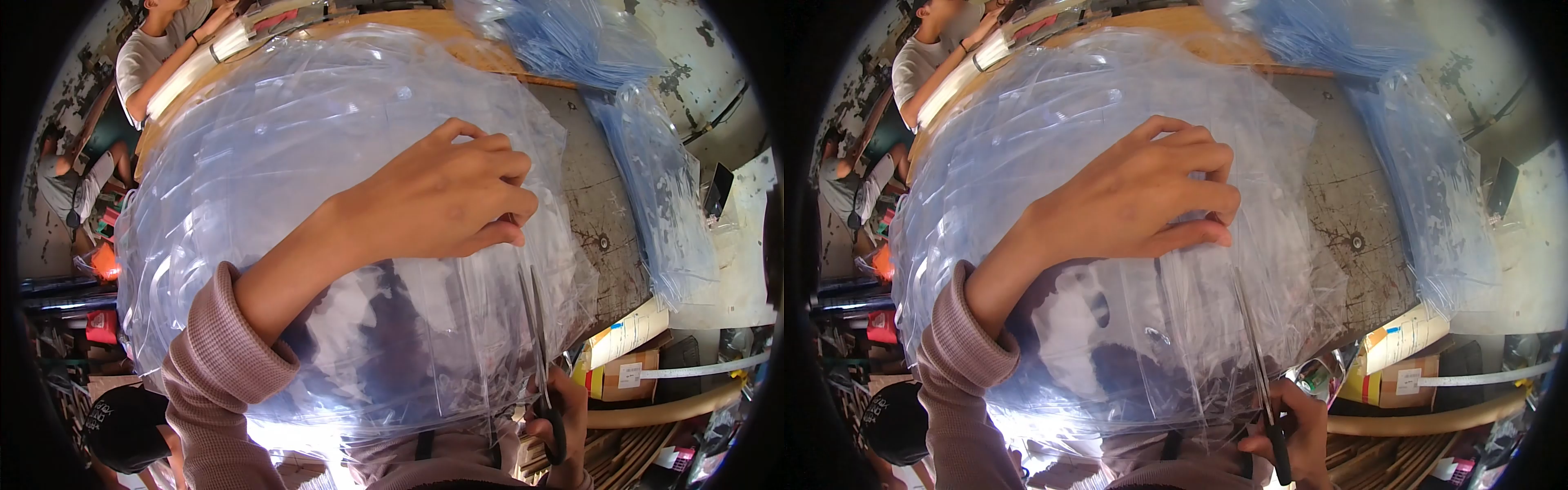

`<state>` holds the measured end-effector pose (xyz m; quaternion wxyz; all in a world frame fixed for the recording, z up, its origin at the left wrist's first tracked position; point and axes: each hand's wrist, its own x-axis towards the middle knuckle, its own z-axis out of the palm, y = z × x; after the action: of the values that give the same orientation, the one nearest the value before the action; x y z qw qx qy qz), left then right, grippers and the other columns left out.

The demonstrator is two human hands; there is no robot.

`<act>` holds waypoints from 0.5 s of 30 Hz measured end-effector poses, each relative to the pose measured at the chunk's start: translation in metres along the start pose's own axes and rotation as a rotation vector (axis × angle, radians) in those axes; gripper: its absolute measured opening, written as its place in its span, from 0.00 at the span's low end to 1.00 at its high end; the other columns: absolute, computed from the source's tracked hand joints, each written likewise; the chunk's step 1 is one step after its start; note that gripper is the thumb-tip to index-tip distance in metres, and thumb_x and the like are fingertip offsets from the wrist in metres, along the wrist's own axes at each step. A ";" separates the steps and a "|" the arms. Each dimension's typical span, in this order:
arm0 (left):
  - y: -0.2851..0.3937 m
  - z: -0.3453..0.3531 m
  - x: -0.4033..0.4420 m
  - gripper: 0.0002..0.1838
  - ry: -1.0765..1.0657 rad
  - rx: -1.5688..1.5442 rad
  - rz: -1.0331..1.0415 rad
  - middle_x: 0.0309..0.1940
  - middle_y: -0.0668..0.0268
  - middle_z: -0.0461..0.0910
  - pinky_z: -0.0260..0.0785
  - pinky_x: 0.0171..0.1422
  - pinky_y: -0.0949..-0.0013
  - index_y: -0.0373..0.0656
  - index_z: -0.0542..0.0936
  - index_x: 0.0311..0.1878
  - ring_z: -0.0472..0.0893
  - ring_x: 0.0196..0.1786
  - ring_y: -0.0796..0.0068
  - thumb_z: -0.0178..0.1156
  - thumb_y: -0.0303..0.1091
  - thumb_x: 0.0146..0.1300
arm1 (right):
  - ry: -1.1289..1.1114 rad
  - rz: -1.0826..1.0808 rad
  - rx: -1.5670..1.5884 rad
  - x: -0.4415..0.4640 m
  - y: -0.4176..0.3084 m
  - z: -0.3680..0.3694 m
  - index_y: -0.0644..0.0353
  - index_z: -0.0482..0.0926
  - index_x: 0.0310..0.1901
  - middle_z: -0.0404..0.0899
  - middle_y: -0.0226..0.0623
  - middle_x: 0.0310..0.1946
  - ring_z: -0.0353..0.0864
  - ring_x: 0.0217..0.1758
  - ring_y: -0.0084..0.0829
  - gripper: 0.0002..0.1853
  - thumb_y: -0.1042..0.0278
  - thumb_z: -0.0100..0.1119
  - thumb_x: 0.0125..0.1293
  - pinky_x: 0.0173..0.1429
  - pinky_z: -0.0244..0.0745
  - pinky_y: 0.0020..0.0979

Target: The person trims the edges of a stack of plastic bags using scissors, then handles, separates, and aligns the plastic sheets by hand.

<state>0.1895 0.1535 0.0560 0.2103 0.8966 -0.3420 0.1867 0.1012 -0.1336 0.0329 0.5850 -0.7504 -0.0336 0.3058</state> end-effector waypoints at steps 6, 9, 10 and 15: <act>0.000 0.002 0.000 0.09 0.016 -0.031 0.001 0.27 0.70 0.67 0.61 0.56 0.60 0.47 0.76 0.29 0.72 0.36 0.71 0.61 0.42 0.57 | -0.003 -0.036 0.026 0.004 0.000 0.000 0.64 0.72 0.39 0.69 0.22 0.19 0.70 0.23 0.14 0.41 0.39 0.78 0.31 0.29 0.66 0.16; 0.002 0.002 0.000 0.09 0.017 -0.035 -0.023 0.27 0.70 0.67 0.60 0.56 0.60 0.48 0.76 0.29 0.72 0.36 0.71 0.61 0.42 0.57 | 0.003 -0.011 0.068 0.004 -0.003 0.002 0.64 0.72 0.39 0.68 0.22 0.19 0.71 0.24 0.14 0.41 0.39 0.78 0.31 0.30 0.67 0.16; 0.002 0.002 0.000 0.09 0.017 -0.040 -0.023 0.27 0.70 0.67 0.60 0.55 0.60 0.48 0.76 0.29 0.72 0.37 0.71 0.61 0.42 0.57 | 0.003 -0.011 0.068 0.003 -0.004 0.003 0.64 0.72 0.39 0.68 0.22 0.19 0.71 0.24 0.14 0.41 0.39 0.78 0.31 0.30 0.67 0.16; 0.001 0.002 -0.001 0.09 0.011 -0.045 -0.022 0.28 0.70 0.68 0.60 0.55 0.61 0.48 0.76 0.29 0.72 0.37 0.71 0.61 0.42 0.57 | 0.016 0.032 0.033 0.001 -0.011 0.005 0.65 0.71 0.37 0.70 0.23 0.25 0.67 0.24 0.13 0.42 0.34 0.75 0.33 0.28 0.60 0.15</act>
<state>0.1885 0.1520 0.0546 0.2341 0.8945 -0.3349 0.1815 0.1031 -0.1255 0.0412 0.5924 -0.7436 -0.0118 0.3098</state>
